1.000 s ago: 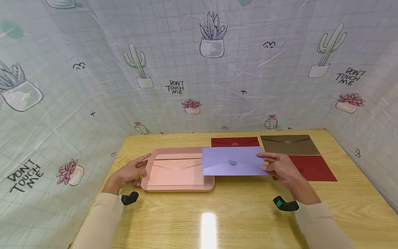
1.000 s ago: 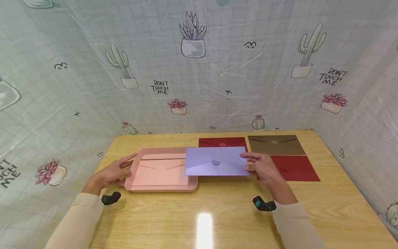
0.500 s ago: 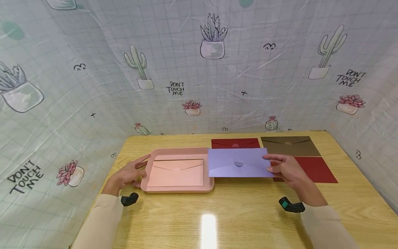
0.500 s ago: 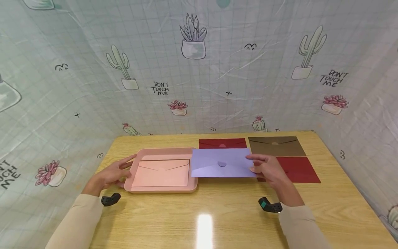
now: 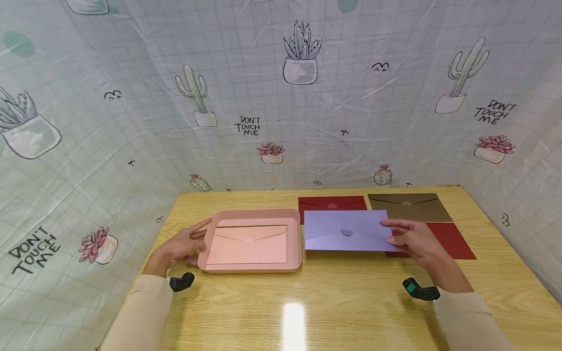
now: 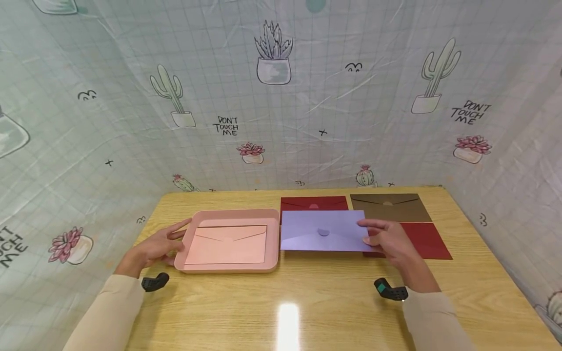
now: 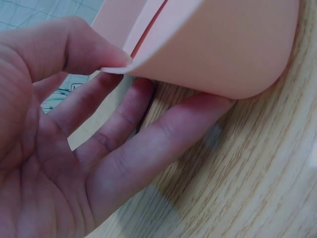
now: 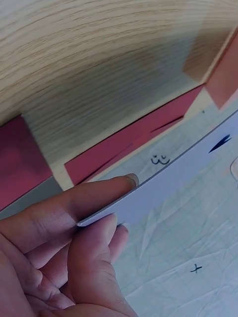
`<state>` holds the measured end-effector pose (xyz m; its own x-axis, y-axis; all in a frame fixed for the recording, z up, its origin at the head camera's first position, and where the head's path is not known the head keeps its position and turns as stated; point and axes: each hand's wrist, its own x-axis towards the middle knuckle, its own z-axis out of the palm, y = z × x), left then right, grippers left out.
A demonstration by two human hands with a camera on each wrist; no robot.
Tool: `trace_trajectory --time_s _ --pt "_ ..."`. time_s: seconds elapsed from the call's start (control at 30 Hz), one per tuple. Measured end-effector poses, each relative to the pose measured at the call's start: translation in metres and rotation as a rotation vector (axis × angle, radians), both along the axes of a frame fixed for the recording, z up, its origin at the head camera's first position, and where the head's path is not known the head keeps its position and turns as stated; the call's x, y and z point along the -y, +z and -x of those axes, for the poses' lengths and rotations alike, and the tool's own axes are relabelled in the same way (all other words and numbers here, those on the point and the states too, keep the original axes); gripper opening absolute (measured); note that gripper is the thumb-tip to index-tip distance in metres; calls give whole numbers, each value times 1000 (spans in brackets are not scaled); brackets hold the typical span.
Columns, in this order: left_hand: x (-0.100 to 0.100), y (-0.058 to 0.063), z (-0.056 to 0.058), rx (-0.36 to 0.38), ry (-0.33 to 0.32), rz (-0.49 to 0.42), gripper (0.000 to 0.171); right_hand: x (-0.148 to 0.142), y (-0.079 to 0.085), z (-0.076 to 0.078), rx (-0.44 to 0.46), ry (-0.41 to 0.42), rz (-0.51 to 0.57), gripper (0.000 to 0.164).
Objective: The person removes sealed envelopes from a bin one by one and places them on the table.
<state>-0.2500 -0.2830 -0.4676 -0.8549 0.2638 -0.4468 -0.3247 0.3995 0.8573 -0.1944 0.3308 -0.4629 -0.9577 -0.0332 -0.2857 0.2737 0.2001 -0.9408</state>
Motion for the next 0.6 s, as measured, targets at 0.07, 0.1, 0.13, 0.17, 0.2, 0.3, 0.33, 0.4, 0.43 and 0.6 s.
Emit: trace_trajectory --time_s 0.07,0.1,0.13,0.17,0.2,0.3,0.33,0.4,0.43,0.6 --pt "1 -1 0 -1 1 0 97 -3 -1 0 4 -1 -18 44" --pt "1 -1 1 -1 1 0 97 -3 -1 0 6 -1 -26 44" --pt "2 -2 1 -1 1 0 97 -4 -1 0 8 -1 -31 44" --pt "2 -2 1 -1 2 -1 97 -5 -2 0 10 -1 -32 44" --pt "2 -2 1 0 2 -1 97 -5 -2 0 11 -2 -30 44" --pt "4 -3 1 0 2 3 98 -4 -4 0 9 -3 -22 45" --pt "4 -3 1 0 4 5 98 -4 -4 0 11 -5 -20 46" --pt "4 -4 2 0 5 7 98 -3 -6 0 13 -6 -24 46" --pt "4 -4 1 0 5 6 98 -2 -6 0 14 -7 -30 46" --pt "4 -4 1 7 -5 -12 98 -2 -9 0 26 -12 -54 45"
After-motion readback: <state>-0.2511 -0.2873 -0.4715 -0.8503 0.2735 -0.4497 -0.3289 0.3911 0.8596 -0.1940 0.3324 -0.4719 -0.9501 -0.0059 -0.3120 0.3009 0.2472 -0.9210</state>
